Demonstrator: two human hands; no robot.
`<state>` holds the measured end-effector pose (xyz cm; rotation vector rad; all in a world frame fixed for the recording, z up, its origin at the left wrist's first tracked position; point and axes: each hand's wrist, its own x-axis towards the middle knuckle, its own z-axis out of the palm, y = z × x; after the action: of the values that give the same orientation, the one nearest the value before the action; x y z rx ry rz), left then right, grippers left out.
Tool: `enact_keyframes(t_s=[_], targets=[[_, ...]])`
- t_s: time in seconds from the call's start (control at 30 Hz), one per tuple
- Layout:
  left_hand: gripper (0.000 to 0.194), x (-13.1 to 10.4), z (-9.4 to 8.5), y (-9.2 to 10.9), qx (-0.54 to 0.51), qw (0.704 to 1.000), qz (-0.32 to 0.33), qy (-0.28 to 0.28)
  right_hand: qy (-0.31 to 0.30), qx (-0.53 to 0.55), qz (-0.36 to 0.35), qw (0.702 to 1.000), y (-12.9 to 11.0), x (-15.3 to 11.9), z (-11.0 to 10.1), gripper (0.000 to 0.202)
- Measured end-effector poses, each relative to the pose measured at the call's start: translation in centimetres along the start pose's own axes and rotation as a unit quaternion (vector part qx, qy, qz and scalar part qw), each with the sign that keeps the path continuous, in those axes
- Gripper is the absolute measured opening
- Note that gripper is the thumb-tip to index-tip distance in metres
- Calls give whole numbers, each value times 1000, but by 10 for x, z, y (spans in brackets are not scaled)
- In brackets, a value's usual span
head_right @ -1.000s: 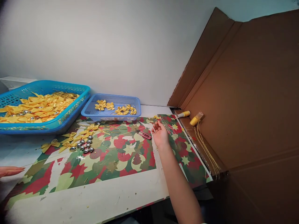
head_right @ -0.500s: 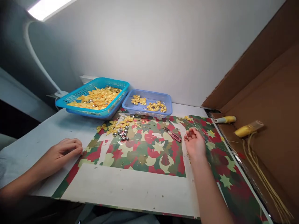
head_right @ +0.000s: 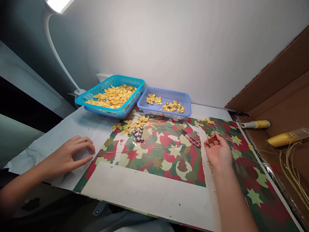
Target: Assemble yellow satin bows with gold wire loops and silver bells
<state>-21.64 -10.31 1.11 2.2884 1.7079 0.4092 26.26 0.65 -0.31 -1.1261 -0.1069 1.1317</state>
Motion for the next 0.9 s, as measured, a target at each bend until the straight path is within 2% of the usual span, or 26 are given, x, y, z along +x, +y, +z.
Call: enact_keyframes(t_s=[0.07, 0.23, 0.5, 0.67, 0.8, 0.9], targets=[[16, 1, 1, 2, 6, 1000, 2, 18, -4, 0, -2, 1000, 0, 1, -1, 18], [19, 10, 13, 6, 11, 999, 39, -10, -9, -5, -6, 1000, 0, 2, -3, 18], [23, 25, 25, 14, -1, 998, 66, -23, -11, -29, -20, 999, -1, 3, -4, 15], [30, 24, 30, 13, 9, 998, 57, -24, -22, -37, -28, 999, -6, 5, -6, 15], [30, 18, 31, 8, 0, 999, 41, -5, 3, -9, -29, 1000, -8, 1, -4, 20], [27, 13, 30, 7, -11, 998, 46, -31, 4, 14, -27, 1000, -7, -1, -1, 21]])
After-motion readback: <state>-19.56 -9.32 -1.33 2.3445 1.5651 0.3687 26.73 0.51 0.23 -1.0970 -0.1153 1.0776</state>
